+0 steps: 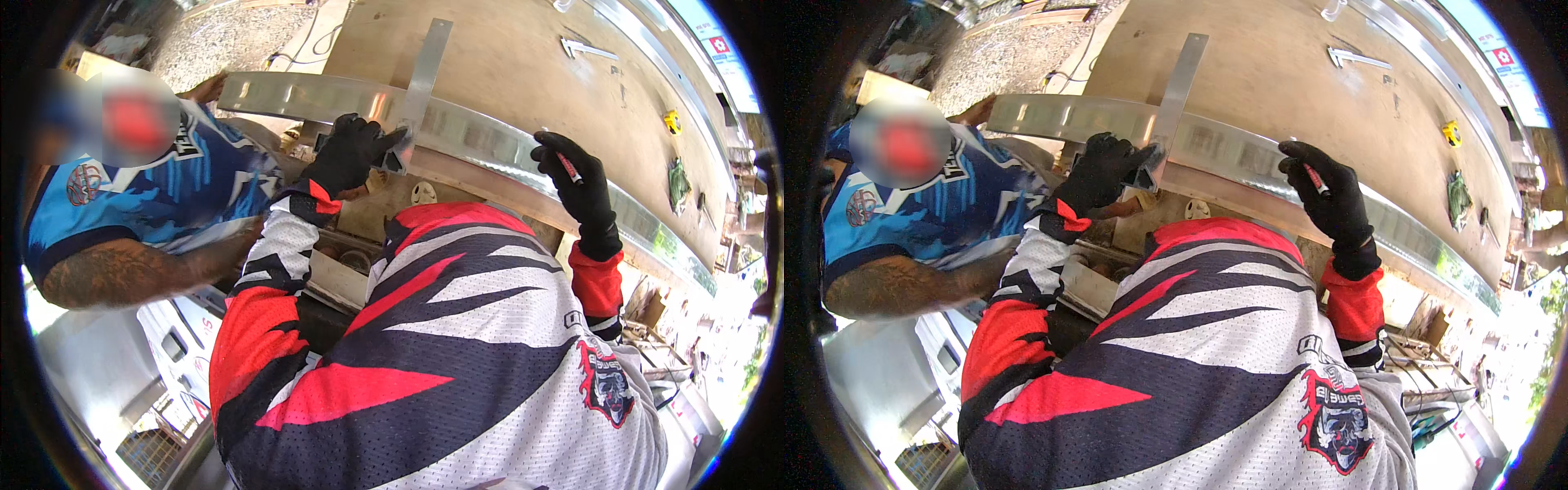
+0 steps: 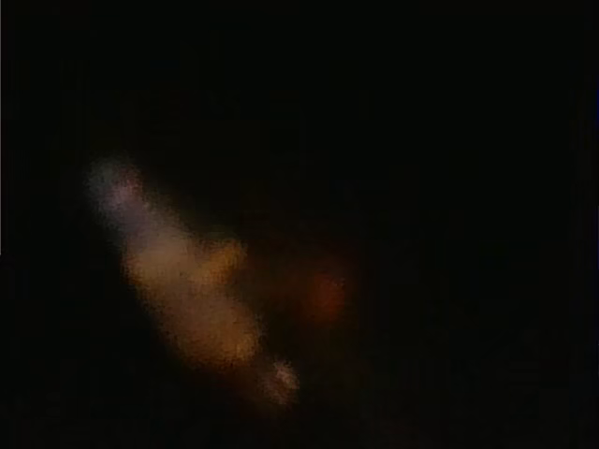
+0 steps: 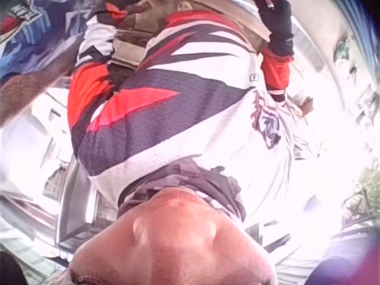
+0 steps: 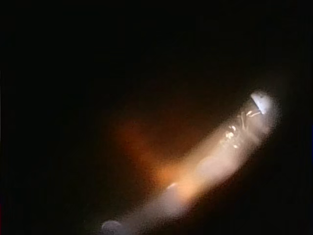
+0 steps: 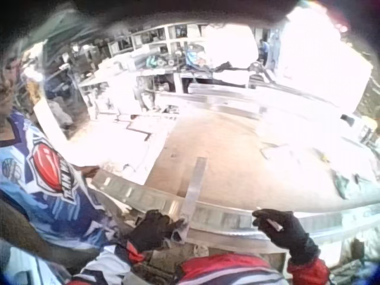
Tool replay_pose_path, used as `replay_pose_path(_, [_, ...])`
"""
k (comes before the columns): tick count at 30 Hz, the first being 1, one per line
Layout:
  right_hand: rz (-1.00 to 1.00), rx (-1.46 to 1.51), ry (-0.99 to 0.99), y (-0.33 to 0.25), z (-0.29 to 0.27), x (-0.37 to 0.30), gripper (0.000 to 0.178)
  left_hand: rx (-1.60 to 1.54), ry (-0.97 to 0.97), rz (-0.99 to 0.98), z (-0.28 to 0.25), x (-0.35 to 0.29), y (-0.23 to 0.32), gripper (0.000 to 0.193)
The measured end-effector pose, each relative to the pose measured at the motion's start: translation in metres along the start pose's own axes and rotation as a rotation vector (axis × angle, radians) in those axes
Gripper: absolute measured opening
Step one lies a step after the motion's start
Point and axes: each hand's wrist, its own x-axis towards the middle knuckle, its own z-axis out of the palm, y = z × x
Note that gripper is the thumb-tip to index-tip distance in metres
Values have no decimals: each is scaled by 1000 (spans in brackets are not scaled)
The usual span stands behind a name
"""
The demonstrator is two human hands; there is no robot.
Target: The person uses a square and marker to draw lines on a large metal sheet, then measures with a caliper and continues marking. A second person assists by holding the sheet steady.
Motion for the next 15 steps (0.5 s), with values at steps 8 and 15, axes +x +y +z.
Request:
replay_pose_path(8, [69,-140,8,-1,22,-16,29,-31,20,34,6,14,-16,92])
replay_pose_path(15, [146,-170,-47,0,30,-16,28,-77,-117,138,16,40,-42,106])
